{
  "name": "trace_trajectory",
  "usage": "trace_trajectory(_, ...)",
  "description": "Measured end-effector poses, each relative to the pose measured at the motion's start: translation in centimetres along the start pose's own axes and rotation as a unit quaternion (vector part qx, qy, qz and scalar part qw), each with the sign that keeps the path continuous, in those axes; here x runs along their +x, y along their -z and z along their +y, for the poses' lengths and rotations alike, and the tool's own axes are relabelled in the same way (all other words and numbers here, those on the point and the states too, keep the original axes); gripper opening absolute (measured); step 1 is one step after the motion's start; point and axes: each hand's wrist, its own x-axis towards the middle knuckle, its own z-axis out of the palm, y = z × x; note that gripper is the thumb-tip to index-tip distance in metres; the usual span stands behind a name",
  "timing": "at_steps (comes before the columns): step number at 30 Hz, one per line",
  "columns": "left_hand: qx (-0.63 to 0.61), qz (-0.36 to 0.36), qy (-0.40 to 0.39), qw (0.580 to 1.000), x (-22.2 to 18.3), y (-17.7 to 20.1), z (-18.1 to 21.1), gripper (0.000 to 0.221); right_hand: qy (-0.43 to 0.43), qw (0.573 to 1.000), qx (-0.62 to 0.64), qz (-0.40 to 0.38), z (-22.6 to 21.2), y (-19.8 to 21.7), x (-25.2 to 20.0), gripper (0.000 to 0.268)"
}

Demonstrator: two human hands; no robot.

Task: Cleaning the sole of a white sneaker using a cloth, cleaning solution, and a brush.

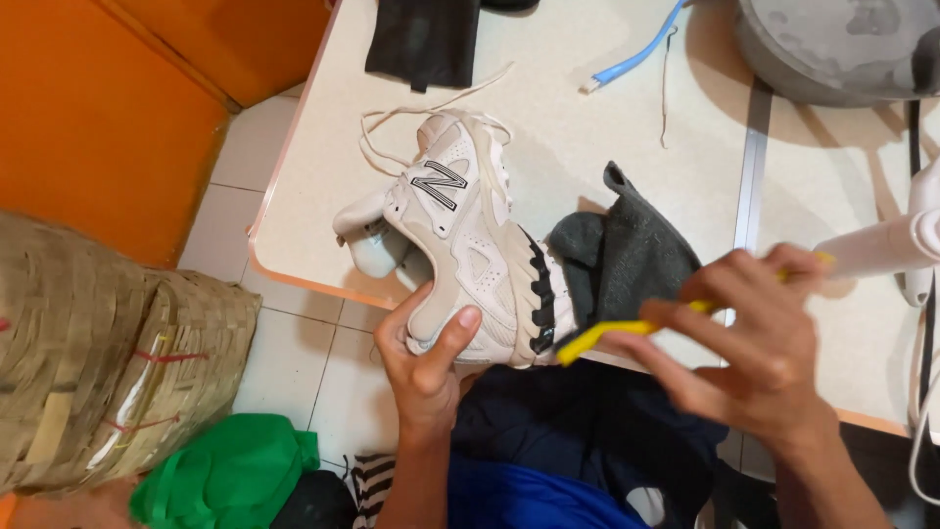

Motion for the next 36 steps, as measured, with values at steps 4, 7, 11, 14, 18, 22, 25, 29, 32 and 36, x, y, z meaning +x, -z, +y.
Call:
trace_trajectory(4,0.005,-0.051,-0.014,0.999,-0.1,-0.6,1.1,0.025,0.019,1.000,-0.013,-0.005,-1.0,-0.6,-0.5,0.031)
trace_trajectory(7,-0.003,-0.002,0.041,0.999,0.1,-0.7,0.9,0.044,0.054,0.995,0.024,-0.080,-1.4,-0.4,0.2,0.030)
trace_trajectory(11,0.025,-0.007,0.011,1.000,-0.1,-0.3,0.6,0.041,0.026,0.999,-0.027,-0.016,-1.5,0.0,0.4,0.034)
trace_trajectory(14,0.038,-0.010,0.020,0.999,0.0,-0.5,0.7,0.049,0.043,0.998,-0.004,-0.037,-1.2,-0.2,0.1,0.033)
trace_trajectory(18,0.042,-0.068,-0.009,0.997,0.0,-0.9,1.7,0.031,0.053,0.996,-0.065,0.005,0.0,0.2,-0.2,0.035)
trace_trajectory(22,0.051,-0.049,0.007,0.997,0.0,-1.1,1.5,0.037,0.069,0.995,-0.012,-0.072,-1.4,0.2,-0.1,0.032)
trace_trajectory(25,0.054,-0.045,-0.016,0.997,-0.3,-1.0,1.6,0.041,0.043,0.994,-0.100,-0.012,-0.8,0.9,-0.3,0.040)
trace_trajectory(29,0.061,-0.058,-0.013,0.996,0.0,-1.5,1.7,0.036,0.073,0.995,-0.027,-0.056,-1.0,-0.2,-0.7,0.033)
trace_trajectory(32,0.065,-0.011,0.011,0.998,0.0,-1.3,1.4,0.047,0.063,0.996,-0.053,-0.033,-0.1,1.0,-0.4,0.035)
trace_trajectory(36,0.063,0.024,0.042,0.997,-0.4,-1.4,1.2,0.060,0.103,0.993,-0.013,-0.063,-2.1,-0.6,-0.2,0.032)
